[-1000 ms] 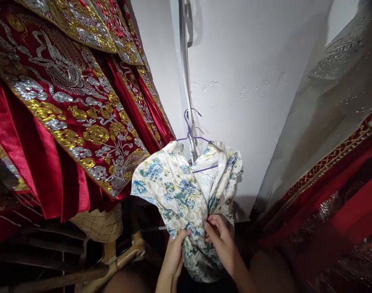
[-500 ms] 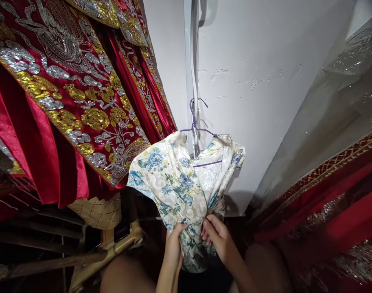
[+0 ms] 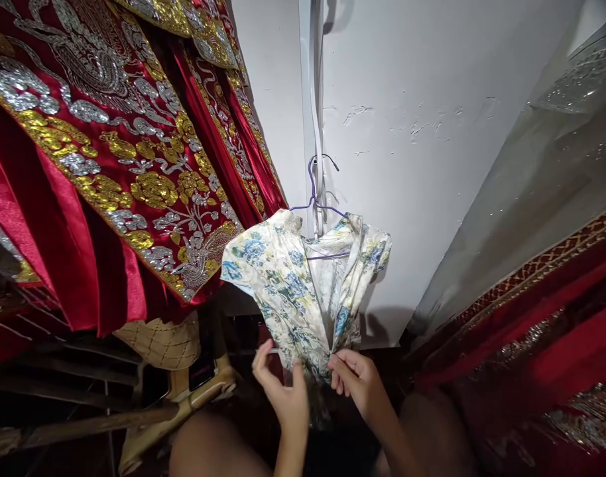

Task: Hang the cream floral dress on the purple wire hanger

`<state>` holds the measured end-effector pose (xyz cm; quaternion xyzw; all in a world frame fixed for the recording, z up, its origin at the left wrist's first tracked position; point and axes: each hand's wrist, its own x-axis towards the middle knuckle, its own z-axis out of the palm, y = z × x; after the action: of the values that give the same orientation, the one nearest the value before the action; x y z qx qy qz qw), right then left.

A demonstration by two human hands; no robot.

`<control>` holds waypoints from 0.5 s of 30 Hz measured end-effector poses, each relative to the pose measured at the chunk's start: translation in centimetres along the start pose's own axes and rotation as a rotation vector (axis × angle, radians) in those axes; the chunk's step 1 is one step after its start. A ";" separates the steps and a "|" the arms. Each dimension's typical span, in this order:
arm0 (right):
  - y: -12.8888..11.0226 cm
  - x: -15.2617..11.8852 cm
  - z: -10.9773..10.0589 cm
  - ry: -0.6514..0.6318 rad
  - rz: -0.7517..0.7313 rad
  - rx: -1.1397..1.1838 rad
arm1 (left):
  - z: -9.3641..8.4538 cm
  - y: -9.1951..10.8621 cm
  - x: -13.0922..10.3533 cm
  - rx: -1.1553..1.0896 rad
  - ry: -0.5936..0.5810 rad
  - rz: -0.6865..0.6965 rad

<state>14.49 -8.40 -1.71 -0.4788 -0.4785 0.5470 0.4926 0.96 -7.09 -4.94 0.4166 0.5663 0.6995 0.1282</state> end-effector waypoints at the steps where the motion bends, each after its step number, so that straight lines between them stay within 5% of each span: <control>1: -0.1 0.0 0.2 -0.006 -0.013 -0.005 | 0.2 0.0 -0.7 -0.010 -0.095 -0.008; 5: -0.6 -0.2 0.6 -0.015 -0.035 -0.045 | 1.1 0.6 -2.7 -0.099 -0.489 -0.226; 15: -2.3 0.9 -0.7 0.065 -0.028 -0.135 | 2.1 2.4 -2.8 -0.122 -0.757 -0.148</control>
<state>15.31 -7.37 0.50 -0.5216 -0.5048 0.4907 0.4819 4.94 -8.22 -3.99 0.5950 0.4646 0.5176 0.4026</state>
